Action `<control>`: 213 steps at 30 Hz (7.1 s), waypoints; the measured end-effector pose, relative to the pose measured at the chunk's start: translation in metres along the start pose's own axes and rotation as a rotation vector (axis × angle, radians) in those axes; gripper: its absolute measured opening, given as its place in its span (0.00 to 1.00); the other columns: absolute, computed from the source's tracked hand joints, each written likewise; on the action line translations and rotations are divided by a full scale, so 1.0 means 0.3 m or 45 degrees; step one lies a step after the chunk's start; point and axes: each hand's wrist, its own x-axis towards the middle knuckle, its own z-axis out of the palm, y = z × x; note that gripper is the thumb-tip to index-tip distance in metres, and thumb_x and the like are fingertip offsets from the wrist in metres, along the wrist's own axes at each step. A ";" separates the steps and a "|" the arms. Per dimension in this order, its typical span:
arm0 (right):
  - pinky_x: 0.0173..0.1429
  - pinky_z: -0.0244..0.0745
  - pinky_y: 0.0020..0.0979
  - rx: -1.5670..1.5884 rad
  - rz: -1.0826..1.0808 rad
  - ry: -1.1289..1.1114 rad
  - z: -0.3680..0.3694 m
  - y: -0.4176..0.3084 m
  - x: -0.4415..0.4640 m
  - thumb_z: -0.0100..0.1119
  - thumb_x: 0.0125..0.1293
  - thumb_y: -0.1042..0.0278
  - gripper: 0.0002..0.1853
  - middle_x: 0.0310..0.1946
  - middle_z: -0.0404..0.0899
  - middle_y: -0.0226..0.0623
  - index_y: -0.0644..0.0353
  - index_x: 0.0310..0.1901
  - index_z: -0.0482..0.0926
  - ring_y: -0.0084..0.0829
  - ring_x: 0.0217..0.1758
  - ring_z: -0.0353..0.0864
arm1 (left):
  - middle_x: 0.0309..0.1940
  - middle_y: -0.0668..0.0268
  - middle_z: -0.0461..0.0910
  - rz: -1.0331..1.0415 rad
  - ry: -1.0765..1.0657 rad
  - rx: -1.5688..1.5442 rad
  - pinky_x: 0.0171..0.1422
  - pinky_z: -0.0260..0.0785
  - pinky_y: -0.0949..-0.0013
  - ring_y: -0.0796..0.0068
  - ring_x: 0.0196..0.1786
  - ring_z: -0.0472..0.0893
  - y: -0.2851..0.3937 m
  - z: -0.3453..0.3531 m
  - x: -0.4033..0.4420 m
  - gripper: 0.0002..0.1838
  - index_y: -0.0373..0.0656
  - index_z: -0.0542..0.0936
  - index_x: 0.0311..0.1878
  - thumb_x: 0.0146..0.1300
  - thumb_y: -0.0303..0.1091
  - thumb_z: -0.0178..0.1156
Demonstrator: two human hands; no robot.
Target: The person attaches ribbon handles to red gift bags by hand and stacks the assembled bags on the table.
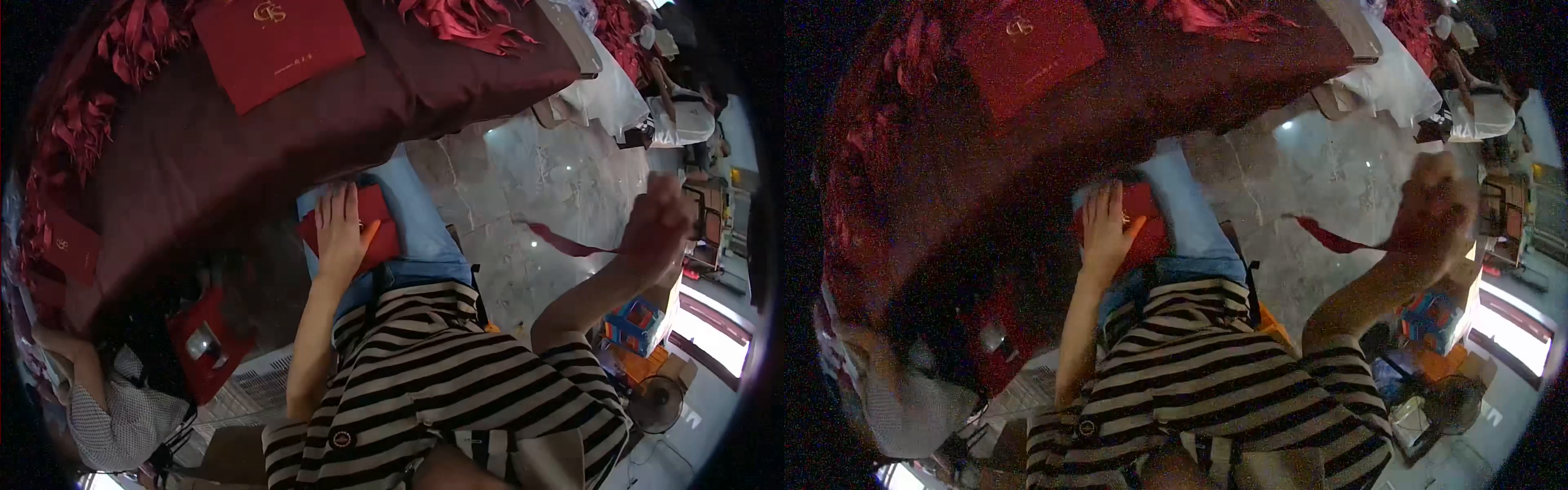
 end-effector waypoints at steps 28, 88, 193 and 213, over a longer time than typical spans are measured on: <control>0.36 0.78 0.23 -0.408 0.257 -1.609 0.063 0.516 -0.646 0.60 0.62 0.80 0.06 0.38 0.78 0.37 0.66 0.40 0.77 0.24 0.35 0.80 | 0.41 0.58 0.82 -0.504 -0.323 -1.153 0.48 0.71 0.71 0.69 0.43 0.81 -0.051 -0.183 -0.039 0.15 0.34 0.78 0.50 0.58 0.21 0.59; 0.23 0.71 0.30 -0.634 -0.927 -1.711 0.002 0.509 -0.585 0.70 0.53 0.55 0.18 0.26 0.70 0.31 0.51 0.39 0.74 0.30 0.24 0.76 | 0.38 0.54 0.83 -0.316 -0.897 -1.106 0.51 0.70 0.60 0.58 0.44 0.81 0.005 -0.227 0.034 0.11 0.34 0.80 0.43 0.60 0.30 0.59; 0.43 0.74 0.41 -0.622 0.034 -2.727 0.310 0.444 -0.484 0.59 0.63 0.63 0.10 0.32 0.82 0.44 0.60 0.38 0.82 0.46 0.37 0.81 | 0.34 0.65 0.73 -0.118 0.205 -0.553 0.54 0.61 0.56 0.60 0.47 0.73 0.064 -0.132 -0.212 0.12 0.47 0.83 0.39 0.48 0.26 0.67; 0.35 0.69 0.28 -0.475 0.284 -2.271 0.148 0.426 -0.385 0.64 0.60 0.69 0.07 0.29 0.75 0.34 0.64 0.35 0.83 0.27 0.31 0.75 | 0.57 0.47 0.73 -0.377 -0.118 -1.300 0.60 0.69 0.56 0.47 0.55 0.77 0.156 -0.195 -0.190 0.34 0.39 0.62 0.67 0.60 0.32 0.65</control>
